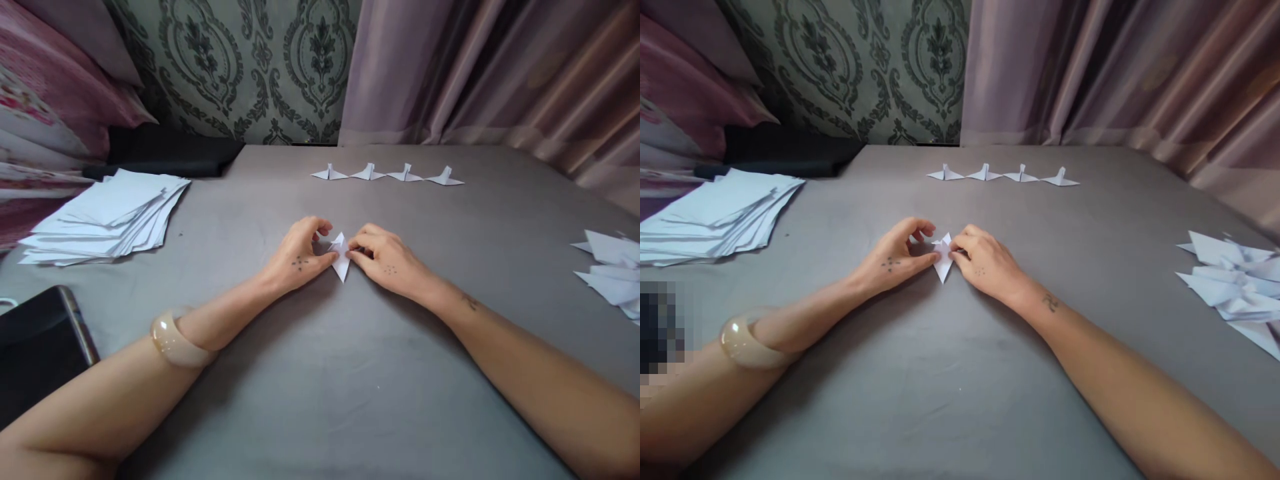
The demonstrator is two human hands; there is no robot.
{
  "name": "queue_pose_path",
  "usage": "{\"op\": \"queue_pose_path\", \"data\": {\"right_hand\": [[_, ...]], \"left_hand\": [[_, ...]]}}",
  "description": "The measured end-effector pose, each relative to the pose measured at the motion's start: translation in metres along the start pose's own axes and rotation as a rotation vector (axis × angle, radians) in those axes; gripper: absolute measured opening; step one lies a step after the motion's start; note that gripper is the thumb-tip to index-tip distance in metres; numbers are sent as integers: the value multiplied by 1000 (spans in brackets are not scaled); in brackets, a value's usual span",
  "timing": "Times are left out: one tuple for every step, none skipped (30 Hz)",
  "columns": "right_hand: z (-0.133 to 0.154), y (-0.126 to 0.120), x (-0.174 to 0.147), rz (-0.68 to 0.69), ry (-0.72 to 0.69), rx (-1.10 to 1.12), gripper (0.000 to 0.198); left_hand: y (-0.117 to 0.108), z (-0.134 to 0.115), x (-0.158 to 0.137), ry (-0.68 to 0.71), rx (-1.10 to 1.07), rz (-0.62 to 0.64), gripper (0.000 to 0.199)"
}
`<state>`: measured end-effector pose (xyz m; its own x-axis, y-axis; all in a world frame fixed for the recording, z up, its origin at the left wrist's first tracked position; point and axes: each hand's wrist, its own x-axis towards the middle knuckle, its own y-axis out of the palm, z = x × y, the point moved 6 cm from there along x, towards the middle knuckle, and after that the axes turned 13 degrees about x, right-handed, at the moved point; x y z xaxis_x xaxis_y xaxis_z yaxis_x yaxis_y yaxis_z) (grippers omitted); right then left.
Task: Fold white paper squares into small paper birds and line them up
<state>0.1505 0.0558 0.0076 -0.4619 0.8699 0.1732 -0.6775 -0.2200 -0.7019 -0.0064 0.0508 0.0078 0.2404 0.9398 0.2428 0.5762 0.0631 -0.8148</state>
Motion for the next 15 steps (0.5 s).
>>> {"op": "queue_pose_path", "data": {"right_hand": [[-1, -1, 2, 12, -13, 6, 14], [-2, -1, 3, 23, -20, 13, 13], [-2, -1, 4, 33, -22, 22, 13], [-2, 0, 4, 41, -20, 35, 13], [-2, 1, 4, 38, -13, 51, 12], [-1, 1, 4, 27, 4, 73, 11], [-2, 1, 3, 4, 28, 97, 8], [-2, 1, 2, -27, 52, 122, 6], [-2, 0, 0, -57, 72, 144, 5], [-1, -1, -1, -83, 85, 164, 5], [-1, -2, -2, -99, 87, 179, 4], [1, -2, -3, -107, 82, 188, 3], [2, -2, -4, -110, 75, 192, 2], [3, -1, -5, -110, 69, 195, 3], [5, -1, -6, -109, 63, 195, 5]], "left_hand": [[1, -1, 0, 23, -15, 8, 33], [2, -3, 0, 42, -29, 23, 30], [3, -4, 1, 56, -38, 37, 25], [4, -6, 1, 63, -41, 48, 19], [5, -7, 2, 63, -40, 59, 14], [6, -7, 2, 58, -39, 68, 12], [6, -8, 3, 52, -38, 75, 12], [7, -8, 3, 46, -36, 82, 13], [7, -8, 4, 42, -36, 88, 14], [7, -8, 4, 41, -35, 90, 13], [7, -8, 4, 42, -29, 87, 12], [7, -9, 4, 46, -20, 84, 12], [7, -9, 4, 50, -11, 79, 11], [7, -9, 4, 53, -3, 71, 11], [7, -9, 4, 55, 6, 65, 11]]}}
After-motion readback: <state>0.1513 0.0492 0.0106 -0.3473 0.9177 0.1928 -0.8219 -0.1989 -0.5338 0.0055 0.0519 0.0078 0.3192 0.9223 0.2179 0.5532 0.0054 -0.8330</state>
